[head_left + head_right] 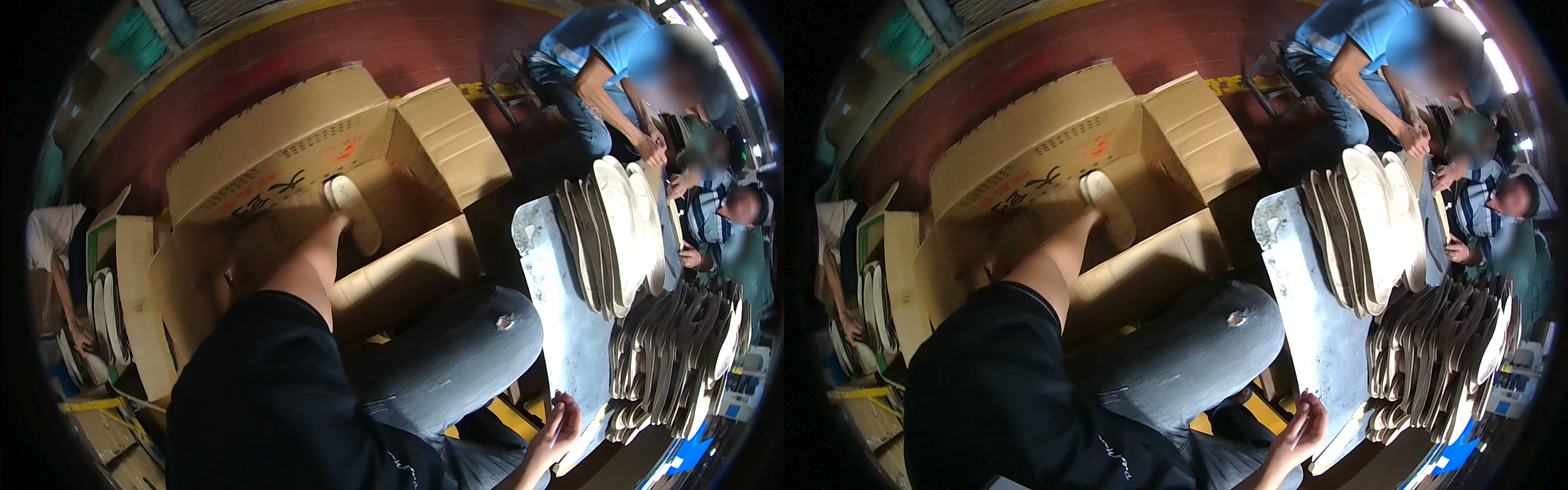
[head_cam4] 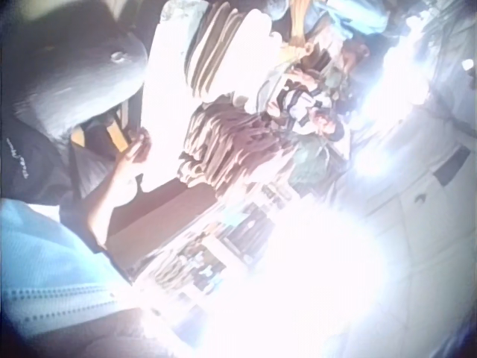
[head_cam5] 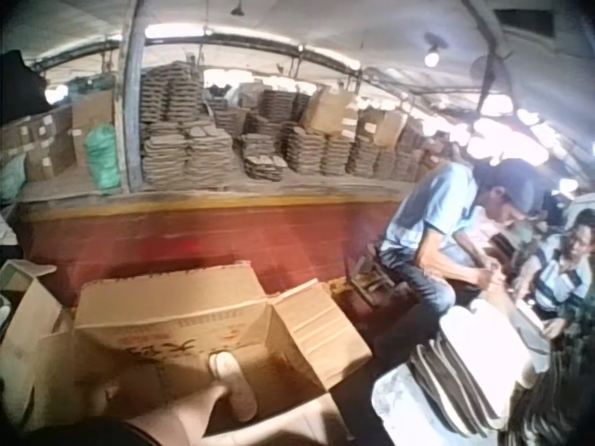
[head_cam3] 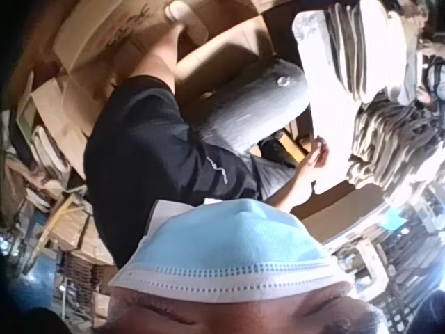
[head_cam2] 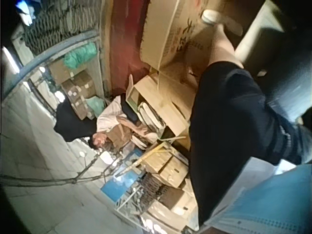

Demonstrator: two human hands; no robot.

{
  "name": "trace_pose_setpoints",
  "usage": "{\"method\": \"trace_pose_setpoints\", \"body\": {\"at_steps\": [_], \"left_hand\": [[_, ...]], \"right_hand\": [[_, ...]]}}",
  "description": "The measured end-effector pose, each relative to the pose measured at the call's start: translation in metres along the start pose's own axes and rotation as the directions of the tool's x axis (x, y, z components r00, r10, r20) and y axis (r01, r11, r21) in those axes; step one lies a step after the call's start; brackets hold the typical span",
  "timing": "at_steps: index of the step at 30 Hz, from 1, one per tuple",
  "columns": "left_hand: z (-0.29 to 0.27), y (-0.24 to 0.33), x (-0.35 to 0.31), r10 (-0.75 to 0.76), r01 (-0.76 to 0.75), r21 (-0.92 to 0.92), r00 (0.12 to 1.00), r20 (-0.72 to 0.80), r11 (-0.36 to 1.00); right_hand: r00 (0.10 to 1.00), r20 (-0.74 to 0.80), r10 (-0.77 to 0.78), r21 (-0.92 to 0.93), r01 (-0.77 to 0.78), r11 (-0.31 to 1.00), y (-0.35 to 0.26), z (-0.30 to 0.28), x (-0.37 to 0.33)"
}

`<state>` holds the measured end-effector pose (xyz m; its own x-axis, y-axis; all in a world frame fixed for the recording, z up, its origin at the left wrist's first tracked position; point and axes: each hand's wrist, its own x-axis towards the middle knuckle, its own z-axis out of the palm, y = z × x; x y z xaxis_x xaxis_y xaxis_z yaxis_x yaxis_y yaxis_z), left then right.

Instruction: The person sits on the floor and repeatedly picks up shoe sole components, aligns them, and presses them together by hand. Finished soles are placed into a nearby cardboard box.

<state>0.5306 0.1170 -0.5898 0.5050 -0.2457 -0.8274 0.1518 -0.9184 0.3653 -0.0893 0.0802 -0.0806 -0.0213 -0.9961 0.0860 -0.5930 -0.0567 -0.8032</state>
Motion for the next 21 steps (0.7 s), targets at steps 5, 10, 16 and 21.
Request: {"method": "trace_pose_setpoints", "body": {"at_steps": [5, 10, 16, 21], "left_hand": [[0.012, -0.035, 0.039, 0.162, -0.04, 0.345, 0.929, -0.332, 0.938], [-0.035, -0.001, -0.035, 0.173, -0.074, 0.387, 0.958, -0.227, 0.919], [-0.056, 0.079, -0.333, 0.507, -0.526, -0.01, 0.814, 0.283, 0.85], [-0.052, 0.001, -0.402, 0.69, -0.553, 0.648, 0.721, 0.056, 0.525]], "right_hand": [[0.999, -0.035, 0.037, 0.054, -0.035, 0.998, 0.033, -0.016, -0.007], [0.998, -0.055, 0.01, 0.025, -0.009, 1.0, 0.032, -0.022, -0.003], [0.987, -0.159, 0.025, 0.007, -0.024, 1.0, 0.031, -0.034, -0.008], [0.916, -0.008, -0.401, -0.39, 0.366, 0.845, 0.018, -0.083, 0.017]]}}
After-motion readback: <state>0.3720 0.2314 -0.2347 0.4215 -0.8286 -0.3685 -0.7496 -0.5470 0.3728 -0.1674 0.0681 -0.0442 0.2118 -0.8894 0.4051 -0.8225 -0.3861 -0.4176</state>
